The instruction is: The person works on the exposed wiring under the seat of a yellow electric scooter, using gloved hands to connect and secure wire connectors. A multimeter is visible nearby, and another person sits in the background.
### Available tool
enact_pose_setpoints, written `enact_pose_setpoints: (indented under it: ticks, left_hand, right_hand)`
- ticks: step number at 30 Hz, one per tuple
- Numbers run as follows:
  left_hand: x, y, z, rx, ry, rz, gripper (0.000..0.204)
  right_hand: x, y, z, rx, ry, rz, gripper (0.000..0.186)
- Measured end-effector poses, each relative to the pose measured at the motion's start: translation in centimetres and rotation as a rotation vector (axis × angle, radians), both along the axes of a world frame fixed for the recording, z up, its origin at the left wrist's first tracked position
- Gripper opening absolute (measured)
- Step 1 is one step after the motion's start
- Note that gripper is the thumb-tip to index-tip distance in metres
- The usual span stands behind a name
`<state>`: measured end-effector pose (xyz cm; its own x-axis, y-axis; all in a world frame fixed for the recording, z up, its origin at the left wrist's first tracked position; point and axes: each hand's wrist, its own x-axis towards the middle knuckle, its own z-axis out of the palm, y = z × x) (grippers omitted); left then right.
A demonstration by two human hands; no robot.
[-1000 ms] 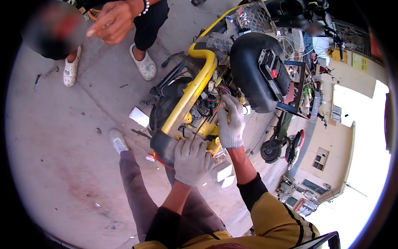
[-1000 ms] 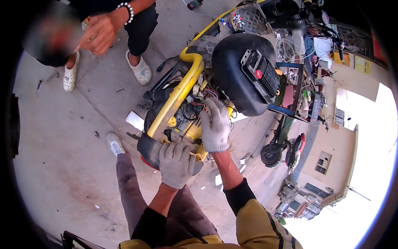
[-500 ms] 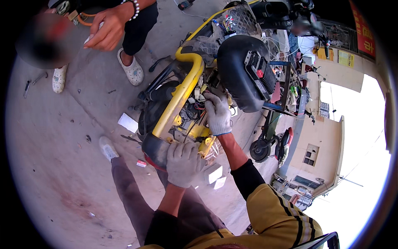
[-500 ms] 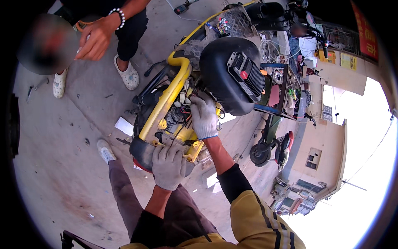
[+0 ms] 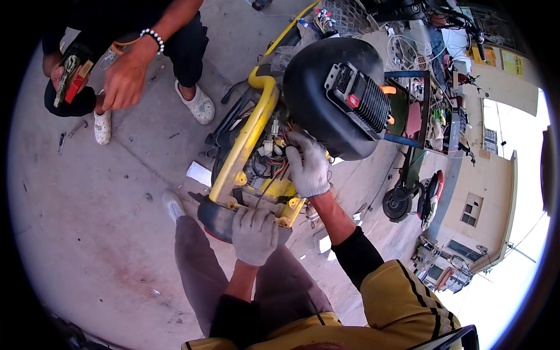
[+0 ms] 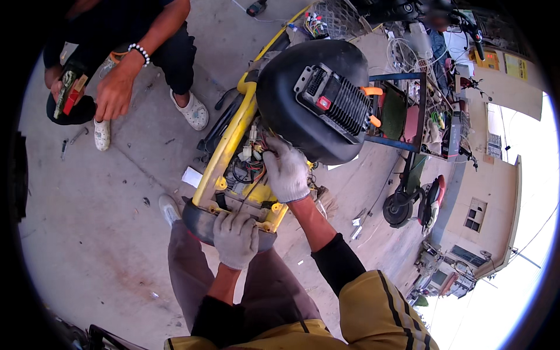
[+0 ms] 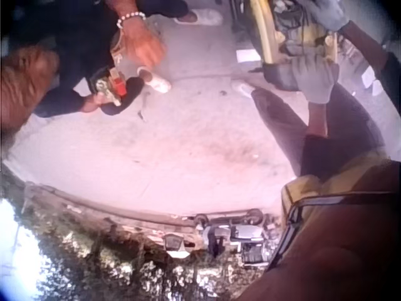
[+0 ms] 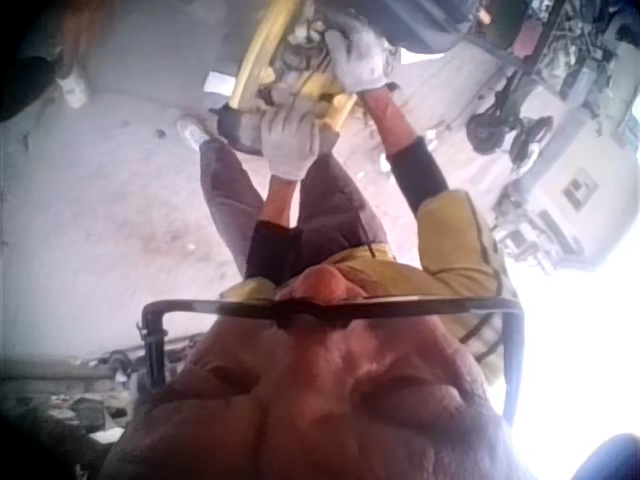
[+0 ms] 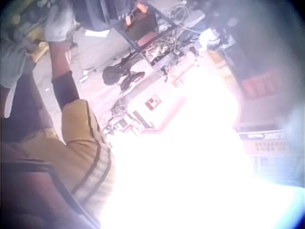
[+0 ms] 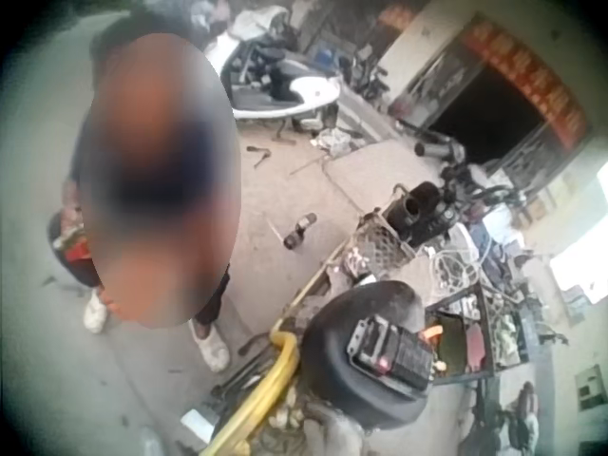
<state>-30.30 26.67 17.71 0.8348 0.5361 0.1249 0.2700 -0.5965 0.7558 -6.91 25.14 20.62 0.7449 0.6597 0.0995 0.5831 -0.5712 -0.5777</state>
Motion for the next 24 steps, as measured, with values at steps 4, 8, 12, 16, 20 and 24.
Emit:
enact_pose_setpoints:
  ticks: [4, 8, 12, 16, 20, 24]
  left_hand:
    - [-0.6, 0.0, 0.1, -0.087, -0.052, -0.044, 0.023]
    - [0.0, 3.3, 1.6, -0.289, -0.194, -0.104, 0.022]
    - [2.6, 10.4, 3.6, -0.488, -0.21, -0.068, 0.024]
    - [8.9, 16.0, 2.0, -0.388, -0.177, -0.106, 0.038]
    - [13.8, 17.2, -1.2, -0.307, -0.119, -0.198, 0.044]
    - [16.5, 18.2, -1.0, -0.108, -0.023, -0.349, 0.049]
  right_hand:
    - [-0.6, -0.4, 0.3, -0.149, 0.107, -0.105, 0.022]
    - [-0.7, -1.0, -0.2, -0.108, 0.265, -0.222, 0.017]
    - [-1.8, -1.8, -1.1, -0.126, 0.213, -0.28, 0.013]
    - [-1.7, -2.4, -1.0, -0.131, 0.205, -0.317, 0.015]
    - [-1.2, -0.9, 0.4, -0.08, 0.414, -0.432, 0.023]
    - [-0.3, -1.3, 0.2, -0.145, 0.355, -0.399, 0.032]
